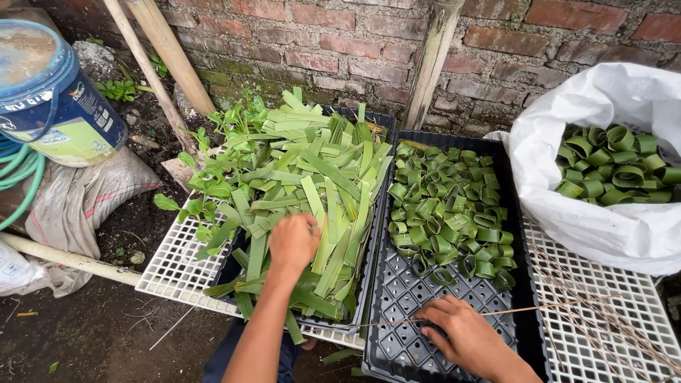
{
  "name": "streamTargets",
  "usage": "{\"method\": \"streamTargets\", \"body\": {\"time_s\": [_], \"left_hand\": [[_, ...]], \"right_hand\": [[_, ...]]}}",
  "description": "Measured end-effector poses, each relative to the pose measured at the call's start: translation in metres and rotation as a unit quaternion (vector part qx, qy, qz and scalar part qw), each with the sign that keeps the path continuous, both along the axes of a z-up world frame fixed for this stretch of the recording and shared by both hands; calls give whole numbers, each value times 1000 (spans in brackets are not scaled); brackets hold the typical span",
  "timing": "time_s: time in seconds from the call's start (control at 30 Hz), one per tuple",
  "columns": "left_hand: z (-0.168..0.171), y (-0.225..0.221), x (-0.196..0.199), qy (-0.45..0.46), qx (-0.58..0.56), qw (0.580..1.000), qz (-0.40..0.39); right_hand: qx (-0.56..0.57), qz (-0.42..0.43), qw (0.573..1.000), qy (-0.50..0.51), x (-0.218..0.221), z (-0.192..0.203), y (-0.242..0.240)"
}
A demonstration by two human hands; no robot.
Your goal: The person is folding long green leaves into small rectangular containers and securing the folds with thin wooden sticks.
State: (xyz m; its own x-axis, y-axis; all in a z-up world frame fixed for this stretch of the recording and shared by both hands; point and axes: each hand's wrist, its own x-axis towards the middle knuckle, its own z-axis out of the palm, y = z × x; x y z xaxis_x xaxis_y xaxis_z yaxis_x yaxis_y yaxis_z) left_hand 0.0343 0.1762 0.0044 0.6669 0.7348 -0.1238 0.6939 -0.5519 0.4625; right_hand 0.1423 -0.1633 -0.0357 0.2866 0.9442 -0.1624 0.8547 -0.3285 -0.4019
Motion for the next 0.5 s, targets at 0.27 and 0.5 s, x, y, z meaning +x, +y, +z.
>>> {"method": "streamTargets", "body": {"time_s": [0.27,0.5], "left_hand": [[-8,6,0,24,-91,995,-12],[-18,32,-10,-133,-74,988,23]], "right_hand": [[4,-3,1000,-6,0,2,-3],[14,4,1000,-13,-3,3,-4]]}}
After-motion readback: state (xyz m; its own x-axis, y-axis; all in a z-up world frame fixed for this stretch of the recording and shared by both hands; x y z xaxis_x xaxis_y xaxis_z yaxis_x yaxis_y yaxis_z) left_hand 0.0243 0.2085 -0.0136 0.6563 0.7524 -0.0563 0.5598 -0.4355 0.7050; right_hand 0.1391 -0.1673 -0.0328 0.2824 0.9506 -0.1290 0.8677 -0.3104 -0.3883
